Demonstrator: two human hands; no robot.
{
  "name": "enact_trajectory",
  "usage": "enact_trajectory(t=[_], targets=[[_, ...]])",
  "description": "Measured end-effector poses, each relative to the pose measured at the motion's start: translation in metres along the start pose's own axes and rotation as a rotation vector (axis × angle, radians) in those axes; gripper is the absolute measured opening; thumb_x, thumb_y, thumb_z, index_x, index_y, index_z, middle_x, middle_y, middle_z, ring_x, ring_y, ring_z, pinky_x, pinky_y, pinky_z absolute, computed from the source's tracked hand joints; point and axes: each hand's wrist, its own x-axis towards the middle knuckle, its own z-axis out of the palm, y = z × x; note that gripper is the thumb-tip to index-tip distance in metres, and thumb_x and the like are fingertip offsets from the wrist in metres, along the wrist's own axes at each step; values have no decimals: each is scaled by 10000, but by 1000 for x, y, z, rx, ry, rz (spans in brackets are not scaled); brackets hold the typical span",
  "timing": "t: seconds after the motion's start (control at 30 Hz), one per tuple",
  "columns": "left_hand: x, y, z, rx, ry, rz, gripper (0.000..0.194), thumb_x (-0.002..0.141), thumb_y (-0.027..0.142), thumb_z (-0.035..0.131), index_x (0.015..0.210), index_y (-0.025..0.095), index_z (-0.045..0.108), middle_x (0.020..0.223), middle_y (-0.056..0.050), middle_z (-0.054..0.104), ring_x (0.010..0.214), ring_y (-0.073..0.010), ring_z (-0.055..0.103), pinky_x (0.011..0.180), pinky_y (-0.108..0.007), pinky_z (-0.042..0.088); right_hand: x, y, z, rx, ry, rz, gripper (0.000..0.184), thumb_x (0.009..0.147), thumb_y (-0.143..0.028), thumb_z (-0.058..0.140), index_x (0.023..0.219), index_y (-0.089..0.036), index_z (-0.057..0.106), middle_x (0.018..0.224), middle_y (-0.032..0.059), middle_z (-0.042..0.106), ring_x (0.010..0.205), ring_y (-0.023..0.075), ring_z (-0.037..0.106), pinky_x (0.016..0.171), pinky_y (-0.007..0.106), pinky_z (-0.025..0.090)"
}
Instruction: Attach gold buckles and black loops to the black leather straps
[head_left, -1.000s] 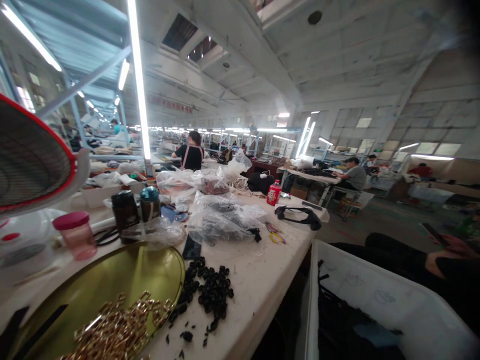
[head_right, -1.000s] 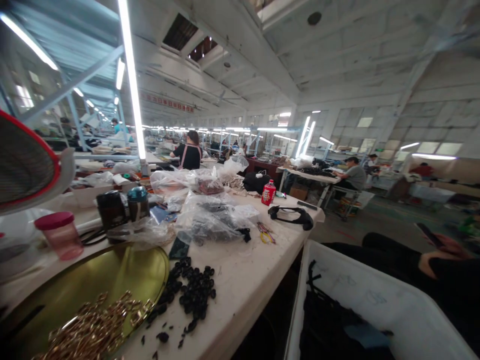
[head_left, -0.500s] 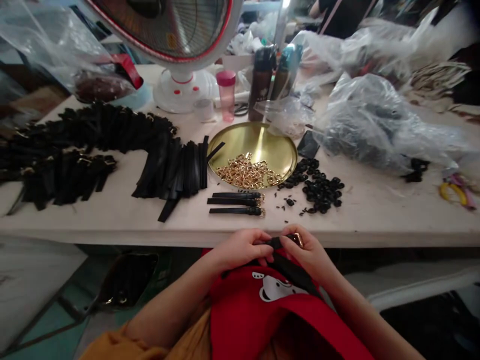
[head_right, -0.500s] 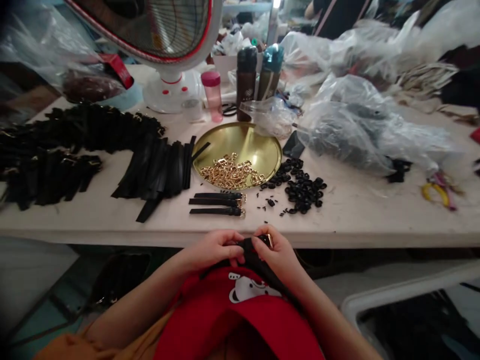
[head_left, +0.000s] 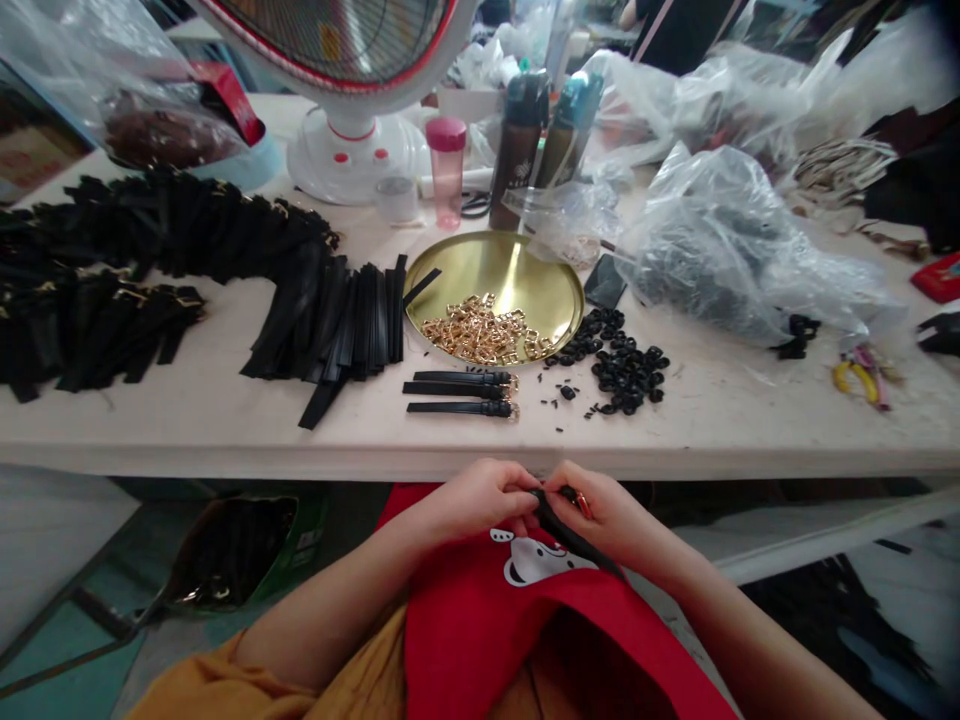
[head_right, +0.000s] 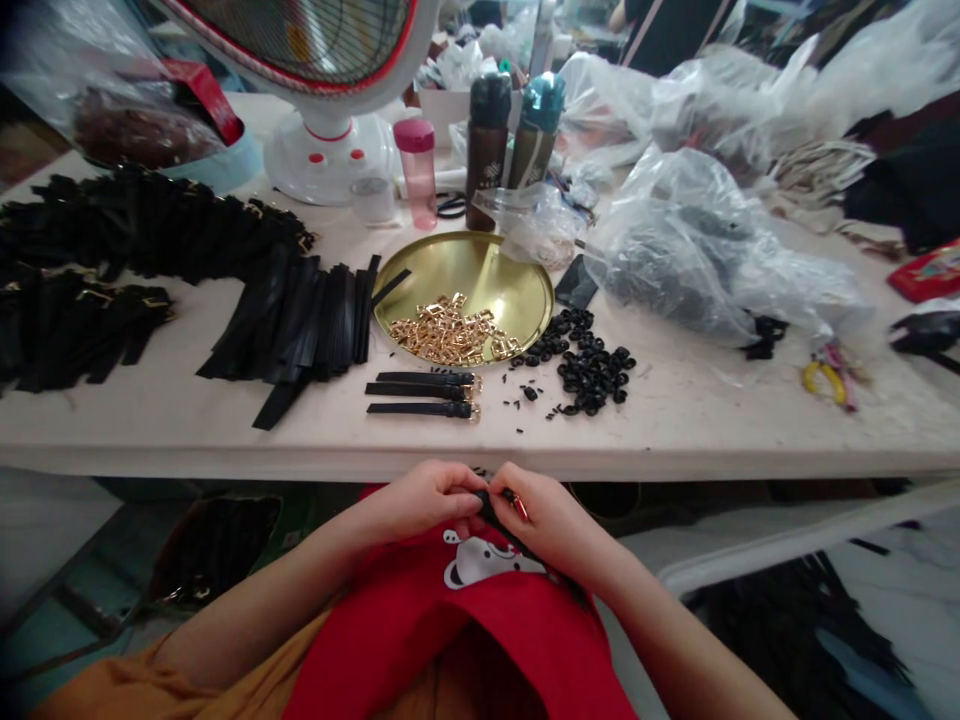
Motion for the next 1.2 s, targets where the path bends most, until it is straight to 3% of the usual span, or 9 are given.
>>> enact_trajectory(t=[0.2, 0.43, 0.63, 0.73, 0.87, 0.93, 1.1, 1.2], targets=[[-7, 1, 4, -14, -80, -8, 209, 750, 162, 476, 910, 113, 601, 742, -21, 633, 601, -106, 566, 623, -233, 466, -7, 11, 5, 327, -116, 89, 106, 818, -295, 470, 778, -198, 483, 632, -39, 506, 560, 100, 447, 518, 210, 344], [-8, -5, 10, -41, -101, -49, 253, 759, 128, 431, 967, 126, 576, 706, -6, 605, 531, -85, 533, 584, -223, 467, -9, 13, 8, 330, -243, 77, 92, 806, -268, 493, 765, -188, 512, 666, -25, 485, 580, 96, 422, 521, 209, 339], [-10, -9, 2, -12, -94, 85, 449, 735, 92, 417, 1175, 155, 477, 898, -41, 615, 638, -97, 564, 637, -230, 464, -8, 13, 19, 587, -71, 209, 202, 791, -388, 483, 754, -196, 434, 594, -39, 477, 523, 93, 439, 493, 218, 358], [-9, -13, 0, 2, -76, 112, 523, 712, 88, 452, 1230, 158, 425, 905, -43, 621, 623, -93, 549, 596, -213, 445, -6, 11, 27, 601, 21, 265, 219, 758, -406, 500, 740, -203, 419, 554, -49, 475, 474, 88, 429, 448, 212, 342], [-4, -22, 8, 49, 115, 118, 427, 712, 142, 503, 1139, 126, 503, 918, -60, 639, 752, -137, 584, 668, -233, 445, -5, 11, 36, 492, 183, 270, 183, 732, -368, 510, 711, -207, 425, 549, -57, 437, 463, 84, 400, 430, 208, 323], [-2, -26, 11, 42, 170, 98, 401, 709, 176, 530, 1104, 114, 514, 940, -74, 643, 811, -154, 593, 706, -246, 448, -6, 14, 39, 440, 191, 255, 161, 738, -349, 502, 706, -208, 431, 551, -59, 419, 464, 85, 390, 433, 211, 320], [-3, -37, 10, -56, 61, -110, 295, 679, 215, 565, 950, 110, 512, 718, -35, 658, 514, -96, 551, 501, -210, 421, -12, 23, 45, 415, 40, 192, 139, 770, -333, 486, 730, -203, 458, 584, -44, 455, 504, 97, 417, 463, 219, 345], [-7, -43, 10, -155, 17, -175, 167, 672, 218, 571, 789, 117, 506, 662, -32, 649, 467, -75, 526, 492, -203, 414, -14, 26, 48, 390, -6, 148, 130, 782, -323, 484, 742, -199, 480, 591, -40, 465, 515, 96, 415, 477, 219, 345]])
